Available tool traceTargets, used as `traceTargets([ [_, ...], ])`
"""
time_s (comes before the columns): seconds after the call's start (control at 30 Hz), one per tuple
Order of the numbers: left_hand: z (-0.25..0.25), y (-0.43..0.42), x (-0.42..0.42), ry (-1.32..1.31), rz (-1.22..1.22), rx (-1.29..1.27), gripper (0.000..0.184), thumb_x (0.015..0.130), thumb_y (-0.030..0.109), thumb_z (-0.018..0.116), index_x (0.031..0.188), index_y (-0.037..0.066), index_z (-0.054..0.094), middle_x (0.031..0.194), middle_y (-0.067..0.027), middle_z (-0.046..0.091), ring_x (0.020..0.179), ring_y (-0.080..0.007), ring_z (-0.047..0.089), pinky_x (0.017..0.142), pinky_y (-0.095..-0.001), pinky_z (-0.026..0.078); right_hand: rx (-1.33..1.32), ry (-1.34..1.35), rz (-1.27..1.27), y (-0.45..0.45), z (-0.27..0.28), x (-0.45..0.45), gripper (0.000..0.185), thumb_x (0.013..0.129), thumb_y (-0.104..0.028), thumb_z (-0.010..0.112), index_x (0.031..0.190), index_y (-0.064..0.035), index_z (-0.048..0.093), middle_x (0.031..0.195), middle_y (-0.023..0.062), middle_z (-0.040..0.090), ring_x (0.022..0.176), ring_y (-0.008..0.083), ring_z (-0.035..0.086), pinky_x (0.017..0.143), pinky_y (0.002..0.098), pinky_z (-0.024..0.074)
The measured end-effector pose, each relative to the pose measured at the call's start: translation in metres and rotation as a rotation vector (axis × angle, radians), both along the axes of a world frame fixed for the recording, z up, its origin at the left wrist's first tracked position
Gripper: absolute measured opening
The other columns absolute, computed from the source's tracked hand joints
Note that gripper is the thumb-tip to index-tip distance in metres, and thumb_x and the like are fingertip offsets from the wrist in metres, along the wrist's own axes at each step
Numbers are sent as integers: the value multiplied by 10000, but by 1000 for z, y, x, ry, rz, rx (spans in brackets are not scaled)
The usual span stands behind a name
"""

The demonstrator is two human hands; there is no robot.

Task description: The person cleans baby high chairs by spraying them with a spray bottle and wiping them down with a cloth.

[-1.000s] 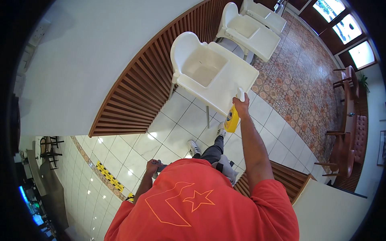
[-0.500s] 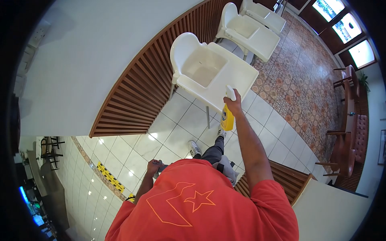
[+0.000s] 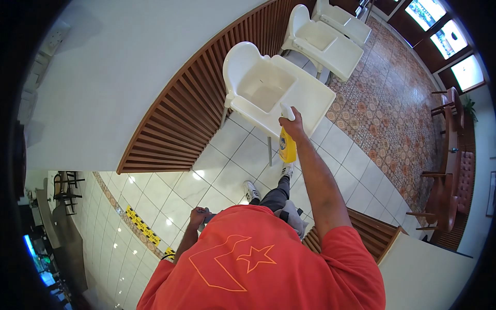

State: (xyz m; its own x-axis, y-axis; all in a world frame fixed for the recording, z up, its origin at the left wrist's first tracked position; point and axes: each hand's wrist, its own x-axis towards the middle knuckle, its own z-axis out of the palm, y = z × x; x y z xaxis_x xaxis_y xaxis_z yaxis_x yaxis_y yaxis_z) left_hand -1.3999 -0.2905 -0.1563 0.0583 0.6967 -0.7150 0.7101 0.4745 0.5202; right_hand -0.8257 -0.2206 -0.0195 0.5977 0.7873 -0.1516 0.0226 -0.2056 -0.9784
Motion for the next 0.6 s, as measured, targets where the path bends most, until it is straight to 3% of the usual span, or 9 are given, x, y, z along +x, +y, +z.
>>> traceTargets([
  [0.6, -9, 4, -1, -35, 4, 13, 450, 564, 238, 933, 871, 53, 661, 837, -68, 697, 765, -155, 649, 704, -322, 540, -25, -34, -76, -5, 2, 0, 251, 698, -23, 662, 935, -32, 580, 731, 58, 600, 624, 164, 596, 591, 326, 502],
])
